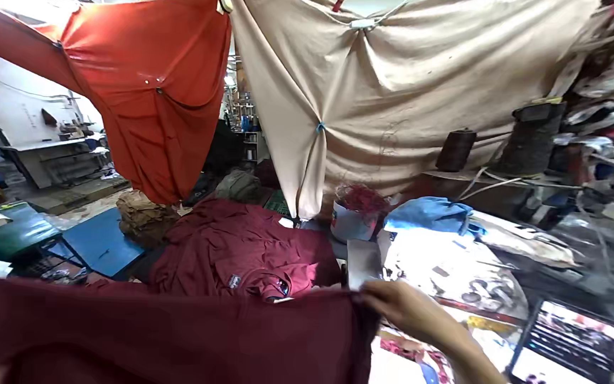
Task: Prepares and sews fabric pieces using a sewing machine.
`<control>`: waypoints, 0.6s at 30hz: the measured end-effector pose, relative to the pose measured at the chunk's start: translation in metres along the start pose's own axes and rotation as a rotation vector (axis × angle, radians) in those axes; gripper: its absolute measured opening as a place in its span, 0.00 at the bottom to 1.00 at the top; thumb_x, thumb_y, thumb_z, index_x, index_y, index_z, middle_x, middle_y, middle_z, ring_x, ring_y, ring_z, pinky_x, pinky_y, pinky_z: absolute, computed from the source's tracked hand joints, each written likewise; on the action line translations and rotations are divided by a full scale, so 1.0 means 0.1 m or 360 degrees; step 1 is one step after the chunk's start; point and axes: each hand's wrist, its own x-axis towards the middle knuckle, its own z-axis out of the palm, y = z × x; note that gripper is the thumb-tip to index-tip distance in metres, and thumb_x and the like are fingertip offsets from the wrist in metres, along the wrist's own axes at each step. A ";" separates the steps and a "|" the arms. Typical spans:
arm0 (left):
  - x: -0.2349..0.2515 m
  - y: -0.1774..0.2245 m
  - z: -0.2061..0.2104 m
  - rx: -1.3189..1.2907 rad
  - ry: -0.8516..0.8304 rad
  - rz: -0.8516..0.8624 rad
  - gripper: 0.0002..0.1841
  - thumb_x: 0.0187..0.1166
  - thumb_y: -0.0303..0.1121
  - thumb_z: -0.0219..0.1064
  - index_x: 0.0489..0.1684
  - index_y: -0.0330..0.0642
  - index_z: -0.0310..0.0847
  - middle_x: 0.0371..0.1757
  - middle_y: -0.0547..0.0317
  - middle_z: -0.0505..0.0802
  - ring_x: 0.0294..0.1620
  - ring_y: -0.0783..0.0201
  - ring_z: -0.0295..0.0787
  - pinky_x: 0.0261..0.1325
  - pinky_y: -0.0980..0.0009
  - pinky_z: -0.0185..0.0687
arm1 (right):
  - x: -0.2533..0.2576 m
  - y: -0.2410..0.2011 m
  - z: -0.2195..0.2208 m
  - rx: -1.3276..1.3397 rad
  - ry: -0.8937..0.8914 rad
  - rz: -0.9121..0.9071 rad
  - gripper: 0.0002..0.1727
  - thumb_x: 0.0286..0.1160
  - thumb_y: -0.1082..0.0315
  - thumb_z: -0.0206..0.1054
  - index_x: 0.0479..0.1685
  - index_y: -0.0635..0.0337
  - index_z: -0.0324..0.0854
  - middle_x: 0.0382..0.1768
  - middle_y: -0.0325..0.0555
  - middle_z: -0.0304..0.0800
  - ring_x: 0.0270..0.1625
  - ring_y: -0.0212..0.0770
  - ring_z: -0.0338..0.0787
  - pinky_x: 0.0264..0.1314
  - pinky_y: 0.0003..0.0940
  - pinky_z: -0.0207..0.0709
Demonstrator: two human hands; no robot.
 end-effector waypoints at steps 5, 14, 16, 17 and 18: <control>0.56 -1.17 0.42 0.0063 0.0100 -0.0349 0.29 0.87 0.43 0.64 0.82 0.39 0.64 0.76 0.52 0.80 0.73 0.59 0.79 0.72 0.55 0.78 | 0.48 0.17 1.15 -0.0018 0.0563 0.0437 0.19 0.80 0.65 0.62 0.63 0.64 0.85 0.62 0.64 0.86 0.58 0.57 0.90 0.62 0.51 0.84; 0.19 -1.02 0.70 0.0423 -0.0033 0.0101 0.17 0.88 0.40 0.62 0.54 0.30 0.79 0.54 0.61 0.88 0.56 0.78 0.83 0.67 0.73 0.77 | 0.49 -0.04 2.58 -0.0246 0.0131 0.0376 0.41 0.69 0.37 0.68 0.72 0.64 0.80 0.75 0.67 0.79 0.82 0.68 0.72 0.85 0.70 0.55; 0.16 -0.91 0.60 0.0376 -0.0022 0.0278 0.19 0.88 0.40 0.60 0.57 0.28 0.76 0.56 0.62 0.88 0.59 0.80 0.83 0.71 0.73 0.76 | 0.50 0.07 2.77 -0.0410 0.0376 0.0255 0.25 0.76 0.52 0.65 0.62 0.63 0.87 0.69 0.65 0.85 0.77 0.70 0.78 0.80 0.73 0.61; 0.15 -0.86 0.52 0.0343 -0.0005 0.0355 0.21 0.89 0.39 0.58 0.63 0.26 0.74 0.60 0.61 0.86 0.62 0.80 0.82 0.73 0.73 0.75 | 0.50 0.13 2.83 -0.0447 0.0509 0.0199 0.19 0.77 0.58 0.64 0.56 0.62 0.89 0.65 0.62 0.89 0.75 0.68 0.82 0.78 0.71 0.65; 0.14 -0.81 0.42 0.0326 0.0016 0.0404 0.23 0.91 0.39 0.56 0.69 0.25 0.69 0.65 0.60 0.84 0.66 0.80 0.80 0.77 0.74 0.73 | 0.49 0.19 2.86 -0.0422 0.0626 0.0138 0.15 0.76 0.63 0.64 0.51 0.61 0.91 0.62 0.60 0.91 0.72 0.66 0.85 0.76 0.70 0.69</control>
